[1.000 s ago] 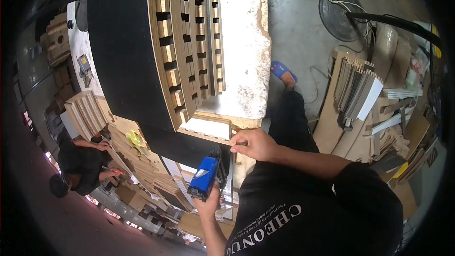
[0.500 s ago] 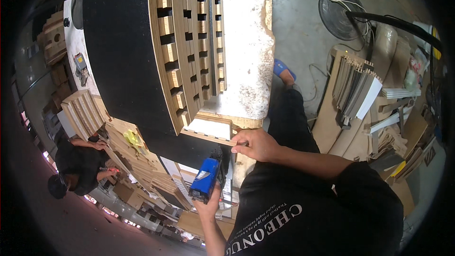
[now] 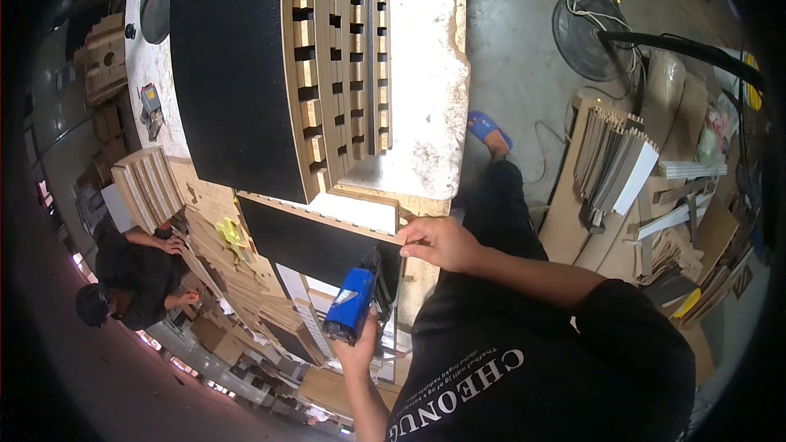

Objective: Assembling a wooden structure by nailing slats to a base using a nail gun and hammer.

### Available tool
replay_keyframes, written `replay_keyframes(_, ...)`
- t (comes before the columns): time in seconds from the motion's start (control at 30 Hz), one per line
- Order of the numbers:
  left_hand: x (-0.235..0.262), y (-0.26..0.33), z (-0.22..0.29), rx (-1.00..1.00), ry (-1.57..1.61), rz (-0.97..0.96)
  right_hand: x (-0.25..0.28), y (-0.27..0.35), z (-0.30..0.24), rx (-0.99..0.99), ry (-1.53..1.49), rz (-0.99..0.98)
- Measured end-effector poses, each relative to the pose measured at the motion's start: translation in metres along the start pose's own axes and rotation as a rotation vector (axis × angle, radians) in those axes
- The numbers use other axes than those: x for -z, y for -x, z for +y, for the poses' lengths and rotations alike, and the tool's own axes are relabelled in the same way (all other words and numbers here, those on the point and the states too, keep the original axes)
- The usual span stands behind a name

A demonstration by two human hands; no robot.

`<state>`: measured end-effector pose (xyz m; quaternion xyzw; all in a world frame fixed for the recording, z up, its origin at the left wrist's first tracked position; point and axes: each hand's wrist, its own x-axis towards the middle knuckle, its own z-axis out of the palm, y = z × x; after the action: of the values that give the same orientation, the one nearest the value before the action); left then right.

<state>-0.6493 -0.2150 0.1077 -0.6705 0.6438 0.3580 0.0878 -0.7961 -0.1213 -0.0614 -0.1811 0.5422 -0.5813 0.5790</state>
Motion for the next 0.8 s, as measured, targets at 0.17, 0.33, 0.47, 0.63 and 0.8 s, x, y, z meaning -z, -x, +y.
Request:
replay_keyframes(0.17, 0.000, 0.011, 0.012, 0.044, 0.109, 0.052, 0.001, 0.003, -0.010, 0.008, 0.003, 0.061)
replay_keyframes(0.33, 0.008, 0.011, -0.031, 0.118, 0.083, 0.077, 0.003, -0.005, -0.043, 0.351, 0.534, 0.139)
replay_keyframes(0.47, 0.004, 0.010, -0.041, 0.048, 0.033, 0.073, -0.018, -0.052, -0.061, 0.554, 0.756, 0.142)
replay_keyframes(0.63, 0.002, 0.009, -0.032, 0.089, 0.109, 0.073, -0.055, -0.107, -0.062, 0.537, 0.973, -0.017)
replay_keyframes(0.8, 0.002, 0.013, -0.037, 0.124, 0.084, 0.049, -0.064, -0.114, -0.056, 0.240, 0.828, -0.222)
